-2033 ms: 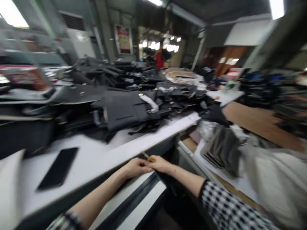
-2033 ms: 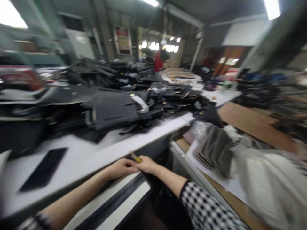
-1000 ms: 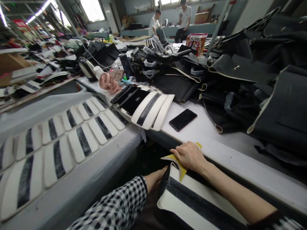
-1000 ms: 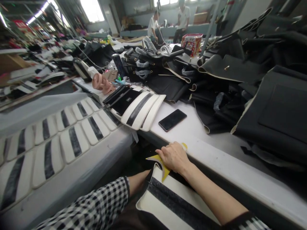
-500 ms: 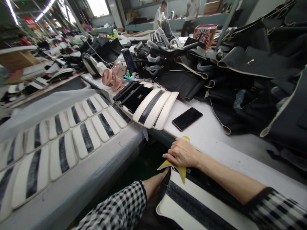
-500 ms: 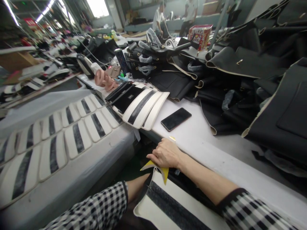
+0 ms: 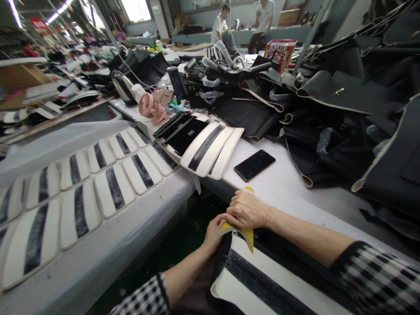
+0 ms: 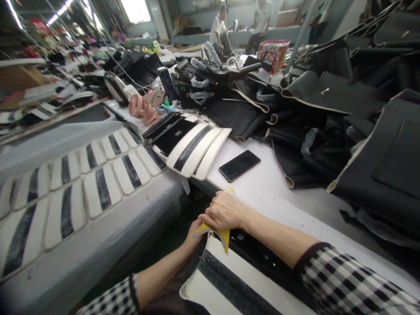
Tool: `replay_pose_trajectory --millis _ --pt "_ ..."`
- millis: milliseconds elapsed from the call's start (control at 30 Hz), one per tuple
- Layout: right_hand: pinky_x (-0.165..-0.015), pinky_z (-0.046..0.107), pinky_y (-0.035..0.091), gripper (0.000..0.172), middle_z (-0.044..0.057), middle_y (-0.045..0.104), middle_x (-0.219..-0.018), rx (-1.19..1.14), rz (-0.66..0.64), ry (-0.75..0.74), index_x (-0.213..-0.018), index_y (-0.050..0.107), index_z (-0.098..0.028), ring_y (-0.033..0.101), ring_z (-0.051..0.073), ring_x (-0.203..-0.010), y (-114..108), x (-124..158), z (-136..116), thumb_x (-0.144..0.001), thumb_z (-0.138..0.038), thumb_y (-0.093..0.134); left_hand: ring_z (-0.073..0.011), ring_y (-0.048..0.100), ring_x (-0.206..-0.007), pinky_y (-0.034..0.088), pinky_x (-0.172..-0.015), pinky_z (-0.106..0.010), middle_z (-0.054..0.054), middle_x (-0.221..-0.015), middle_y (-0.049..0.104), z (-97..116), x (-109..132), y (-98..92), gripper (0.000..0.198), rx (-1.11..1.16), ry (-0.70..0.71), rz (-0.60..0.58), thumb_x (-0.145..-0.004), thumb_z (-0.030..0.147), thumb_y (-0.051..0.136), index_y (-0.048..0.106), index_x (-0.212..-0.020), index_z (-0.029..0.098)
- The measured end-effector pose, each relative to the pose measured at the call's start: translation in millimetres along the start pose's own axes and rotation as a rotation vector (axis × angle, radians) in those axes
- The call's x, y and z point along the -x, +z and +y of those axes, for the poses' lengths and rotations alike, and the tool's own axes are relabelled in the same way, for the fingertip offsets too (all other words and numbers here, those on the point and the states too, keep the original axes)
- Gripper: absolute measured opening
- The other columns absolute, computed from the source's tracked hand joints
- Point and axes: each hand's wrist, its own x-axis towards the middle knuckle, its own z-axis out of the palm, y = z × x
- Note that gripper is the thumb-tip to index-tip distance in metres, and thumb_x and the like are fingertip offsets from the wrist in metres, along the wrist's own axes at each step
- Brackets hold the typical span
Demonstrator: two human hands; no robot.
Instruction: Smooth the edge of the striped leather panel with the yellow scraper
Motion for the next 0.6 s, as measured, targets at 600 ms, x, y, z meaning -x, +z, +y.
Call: replay_pose_trajectory --millis 600 --pt "-0.063 0.036 0.019 0.056 0.004 0.068 -0.060 0.032 0.005 0.023 -0.061 0.061 -0.019 0.055 0.016 -0.055 1 -1 -5 -0.102 -0.038 0.028 -0.0139 0.057 -0.070 0.039 -0.066 -0.024 0.000 -0.081 0.064 44 51 -1.9 0.016 -0.600 0.269 -0.096 -0.093 0.032 0.055 0.063 -0.096 0.019"
